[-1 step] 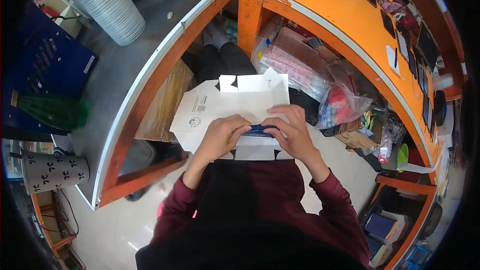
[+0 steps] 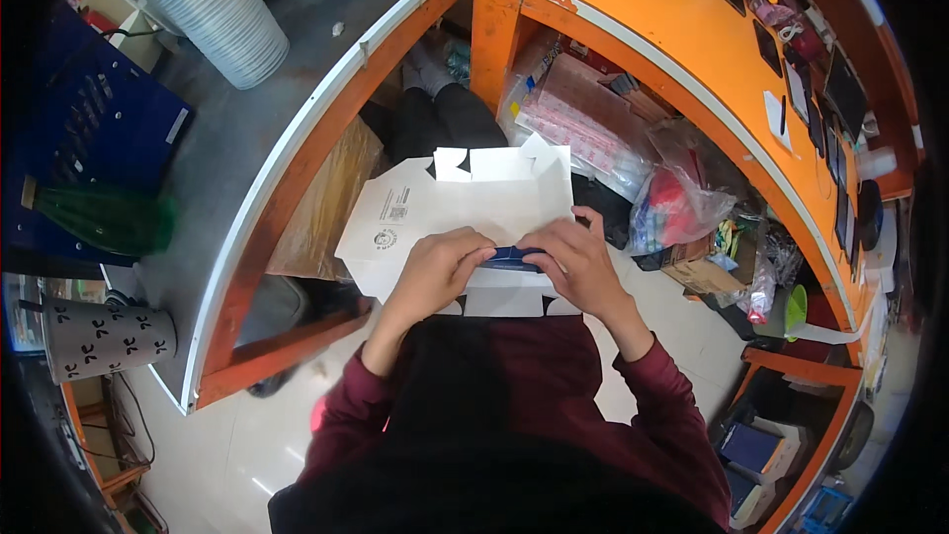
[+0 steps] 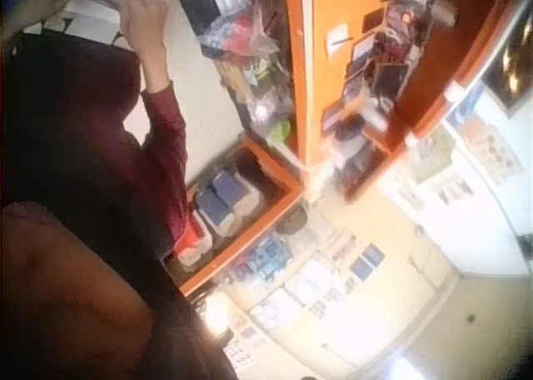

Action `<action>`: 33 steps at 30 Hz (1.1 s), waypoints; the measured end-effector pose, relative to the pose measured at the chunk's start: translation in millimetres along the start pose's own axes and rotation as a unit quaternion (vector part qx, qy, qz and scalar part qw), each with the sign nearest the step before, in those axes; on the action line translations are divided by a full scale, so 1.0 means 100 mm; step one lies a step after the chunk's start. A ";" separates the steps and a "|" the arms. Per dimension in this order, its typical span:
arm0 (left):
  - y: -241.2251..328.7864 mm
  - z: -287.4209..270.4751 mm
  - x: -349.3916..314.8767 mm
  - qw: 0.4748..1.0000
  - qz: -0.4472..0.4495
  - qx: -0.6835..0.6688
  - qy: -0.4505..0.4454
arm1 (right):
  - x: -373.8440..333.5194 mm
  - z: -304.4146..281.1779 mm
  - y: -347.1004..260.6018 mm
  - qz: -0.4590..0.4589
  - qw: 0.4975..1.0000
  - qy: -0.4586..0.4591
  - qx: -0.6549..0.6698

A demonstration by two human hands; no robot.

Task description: The person assembles small blue boxes by folding the cardboard flaps and tucking them into place. They repeatedly pick up flat pieces of cardboard, fold them into box shapes, and place the finished boxes onto a stack on the counter.

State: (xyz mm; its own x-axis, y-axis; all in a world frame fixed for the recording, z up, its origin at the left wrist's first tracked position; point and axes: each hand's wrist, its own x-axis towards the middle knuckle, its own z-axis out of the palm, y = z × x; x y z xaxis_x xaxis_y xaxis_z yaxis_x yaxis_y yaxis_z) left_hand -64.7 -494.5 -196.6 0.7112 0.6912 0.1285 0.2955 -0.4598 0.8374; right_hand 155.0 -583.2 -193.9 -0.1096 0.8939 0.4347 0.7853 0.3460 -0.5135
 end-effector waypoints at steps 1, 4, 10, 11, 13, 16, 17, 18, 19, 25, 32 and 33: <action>0.08 -0.04 -0.05 1.000 0.000 0.000 0.000 | -0.02 -0.02 0.01 0.013 0.997 -0.064 -0.027; 0.18 -0.19 -0.26 0.998 -0.055 -0.022 0.021 | -0.02 -0.02 0.06 0.018 1.000 -0.019 0.000; 0.04 -0.31 -0.48 0.968 -0.155 0.147 0.133 | 0.16 -0.12 -0.12 0.028 0.999 -0.037 0.019; 0.10 -0.28 -0.44 0.967 -0.156 0.149 0.137 | 0.19 -0.11 -0.16 0.020 0.999 -0.043 0.007; 0.25 -0.19 -0.34 0.962 -0.132 0.127 0.202 | 0.22 -0.03 -0.27 0.002 0.999 -0.047 0.022; 0.46 -0.11 -0.26 0.953 -0.079 0.227 0.184 | 0.23 0.02 -0.33 -0.020 0.997 -0.051 0.048; 0.49 -0.11 -0.24 0.949 -0.056 0.260 0.167 | 0.23 0.03 -0.33 -0.025 0.997 -0.052 0.056; 0.42 -0.14 -0.26 0.963 -0.042 0.203 0.170 | 0.20 0.02 -0.30 -0.024 0.997 -0.050 0.055; 0.41 -0.16 -0.25 0.963 -0.041 0.205 0.168 | 0.17 -0.01 -0.24 -0.026 0.994 -0.069 0.083; 0.52 -0.09 -0.22 0.964 -0.011 0.253 0.082 | 0.09 0.00 -0.27 0.010 0.992 -0.054 0.117; 0.40 0.41 -0.24 0.928 0.075 0.340 0.135 | -0.05 0.15 -0.19 0.056 0.984 0.035 0.168; 0.35 0.41 -0.28 0.927 0.075 0.342 0.135 | -0.10 0.23 -0.18 0.055 0.983 0.035 0.170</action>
State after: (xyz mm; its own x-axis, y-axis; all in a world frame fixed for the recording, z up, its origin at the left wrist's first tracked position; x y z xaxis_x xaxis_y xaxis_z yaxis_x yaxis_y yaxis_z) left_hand -47.8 -552.9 -192.6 0.6185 0.6633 0.4213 0.6074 -0.7437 0.2792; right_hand 128.4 -591.8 -205.9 0.0170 0.9134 0.4067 0.5399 0.3340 -0.7726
